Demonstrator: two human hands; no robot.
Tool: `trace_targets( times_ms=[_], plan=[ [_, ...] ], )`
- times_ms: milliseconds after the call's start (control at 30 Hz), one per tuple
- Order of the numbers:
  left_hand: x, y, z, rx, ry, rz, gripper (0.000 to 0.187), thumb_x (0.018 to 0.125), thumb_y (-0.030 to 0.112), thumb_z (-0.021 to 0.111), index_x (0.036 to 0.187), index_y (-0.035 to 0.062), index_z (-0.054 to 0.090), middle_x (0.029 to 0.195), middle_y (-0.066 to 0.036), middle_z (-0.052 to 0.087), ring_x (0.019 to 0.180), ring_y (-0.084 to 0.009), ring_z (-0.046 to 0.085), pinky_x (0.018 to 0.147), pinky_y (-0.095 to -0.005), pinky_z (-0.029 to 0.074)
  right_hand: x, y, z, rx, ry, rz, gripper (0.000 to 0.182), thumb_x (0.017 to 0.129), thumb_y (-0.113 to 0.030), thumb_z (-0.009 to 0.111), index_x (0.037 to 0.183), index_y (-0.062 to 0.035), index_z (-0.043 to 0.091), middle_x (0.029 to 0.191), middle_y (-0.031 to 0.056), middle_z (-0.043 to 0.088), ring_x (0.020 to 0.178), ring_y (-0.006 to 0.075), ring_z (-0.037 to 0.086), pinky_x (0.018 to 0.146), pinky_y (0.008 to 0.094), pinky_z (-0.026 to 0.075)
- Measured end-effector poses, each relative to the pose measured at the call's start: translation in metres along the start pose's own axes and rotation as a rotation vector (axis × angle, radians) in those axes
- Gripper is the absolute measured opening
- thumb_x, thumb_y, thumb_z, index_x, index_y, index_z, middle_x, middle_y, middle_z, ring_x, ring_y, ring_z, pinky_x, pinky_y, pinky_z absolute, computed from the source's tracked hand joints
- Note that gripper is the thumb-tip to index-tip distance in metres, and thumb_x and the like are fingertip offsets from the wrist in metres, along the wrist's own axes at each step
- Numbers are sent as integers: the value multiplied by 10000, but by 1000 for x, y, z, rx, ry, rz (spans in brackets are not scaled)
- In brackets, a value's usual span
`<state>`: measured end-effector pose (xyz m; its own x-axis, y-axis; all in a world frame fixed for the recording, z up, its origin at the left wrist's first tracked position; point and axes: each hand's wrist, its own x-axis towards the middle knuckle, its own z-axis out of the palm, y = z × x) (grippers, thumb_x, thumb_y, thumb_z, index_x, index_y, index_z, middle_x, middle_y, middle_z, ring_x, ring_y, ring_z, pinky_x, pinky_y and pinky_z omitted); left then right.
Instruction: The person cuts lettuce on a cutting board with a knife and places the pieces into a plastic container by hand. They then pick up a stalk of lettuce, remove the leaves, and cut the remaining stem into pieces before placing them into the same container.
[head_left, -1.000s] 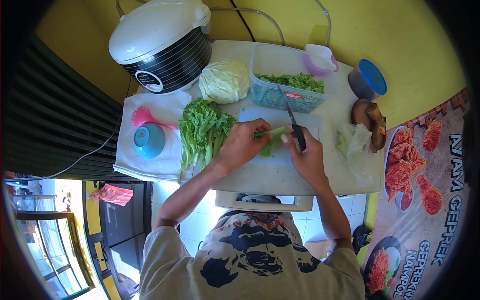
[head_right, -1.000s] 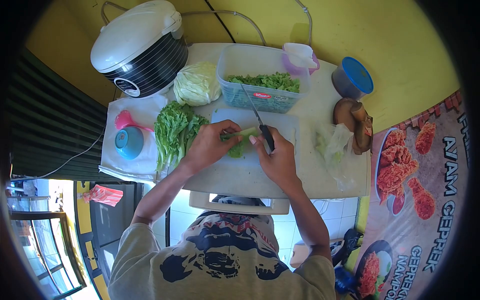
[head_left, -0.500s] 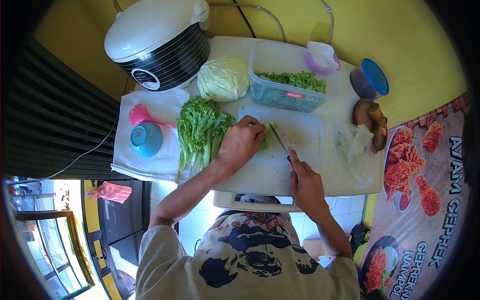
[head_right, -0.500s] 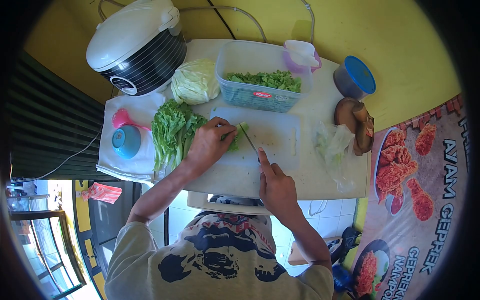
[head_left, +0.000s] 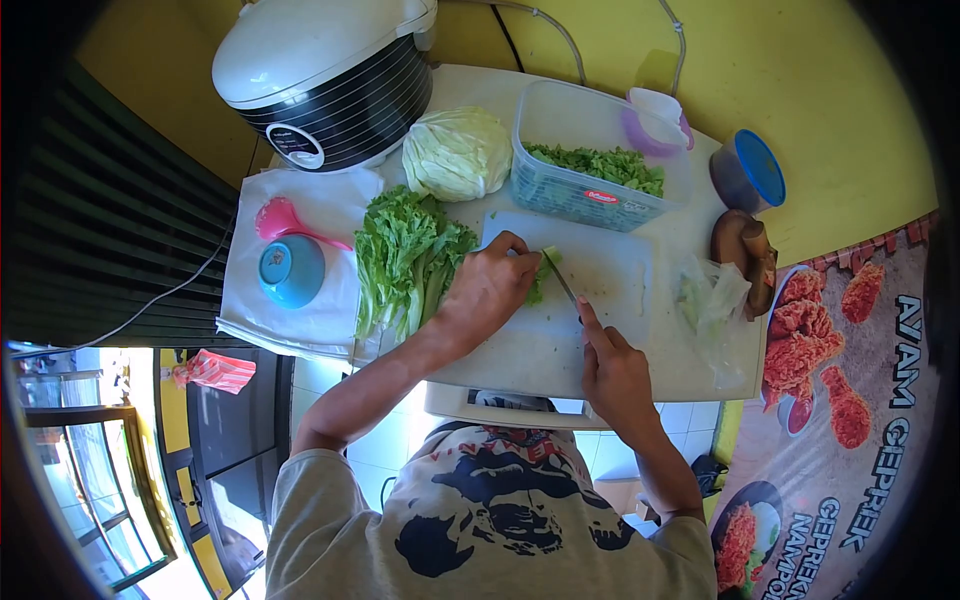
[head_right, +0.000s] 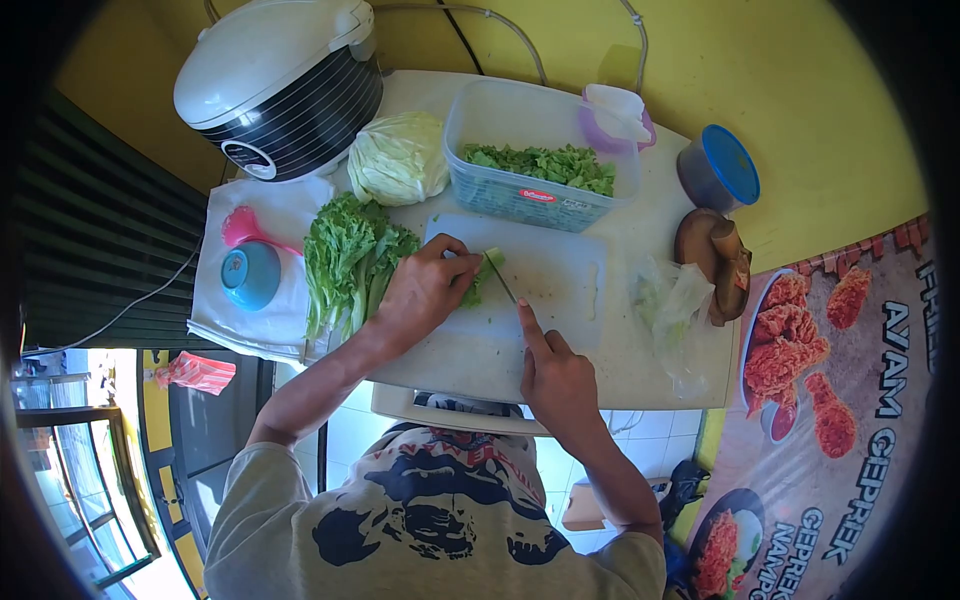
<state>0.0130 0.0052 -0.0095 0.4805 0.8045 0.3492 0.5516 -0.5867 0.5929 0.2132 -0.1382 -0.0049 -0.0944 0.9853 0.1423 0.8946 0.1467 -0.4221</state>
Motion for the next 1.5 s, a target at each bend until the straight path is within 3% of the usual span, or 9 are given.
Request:
trace_targets(
  times_ms=[600, 933, 1100, 1233, 1500],
  plan=[
    [3, -2, 1, 45, -9, 2, 128, 907, 61, 735, 1015, 67, 804, 1008, -112, 719, 742, -351, 728, 694, -437, 606, 17, 2, 2, -38, -24, -13, 666, 936, -63, 645, 1574, -113, 458, 792, 156, 675, 571, 342, 672, 557, 464, 578],
    [-2, -4, 2, -37, 21, 5, 129, 920, 66, 739, 1027, 35, 805, 1020, -141, 723, 790, -352, 730, 738, -436, 593, 6, 9, 1, -50, 41, -6, 681, 947, -49, 633, 1593, -121, 431, 794, 152, 669, 576, 334, 672, 548, 439, 576],
    [-4, 1, -6, -81, 26, -25, 219, 937, 67, 727, 1143, 0, 753, 1037, -168, 724, 853, -389, 727, 781, -449, 588, 2, 0, 1, 24, 100, -3, 663, 973, -58, 626, 1601, -130, 427, 773, 142, 651, 551, 321, 652, 529, 441, 554],
    [-8, 4, -8, -88, 59, -26, 262, 933, 59, 725, 1181, -25, 709, 1032, -185, 727, 867, -410, 722, 792, -456, 586, -3, -13, -6, 106, -4, 54, 618, 991, -13, 611, 1579, -143, 473, 863, 207, 703, 666, 375, 696, 615, 458, 564],
    [-10, -3, -4, -113, 63, -54, 110, 885, 38, 764, 987, 1, 777, 1000, -160, 738, 828, -359, 737, 769, -420, 599, -5, -10, 0, 79, -35, 53, 596, 1000, -24, 607, 1570, -154, 489, 828, 197, 685, 636, 375, 678, 604, 459, 556]
  ],
)
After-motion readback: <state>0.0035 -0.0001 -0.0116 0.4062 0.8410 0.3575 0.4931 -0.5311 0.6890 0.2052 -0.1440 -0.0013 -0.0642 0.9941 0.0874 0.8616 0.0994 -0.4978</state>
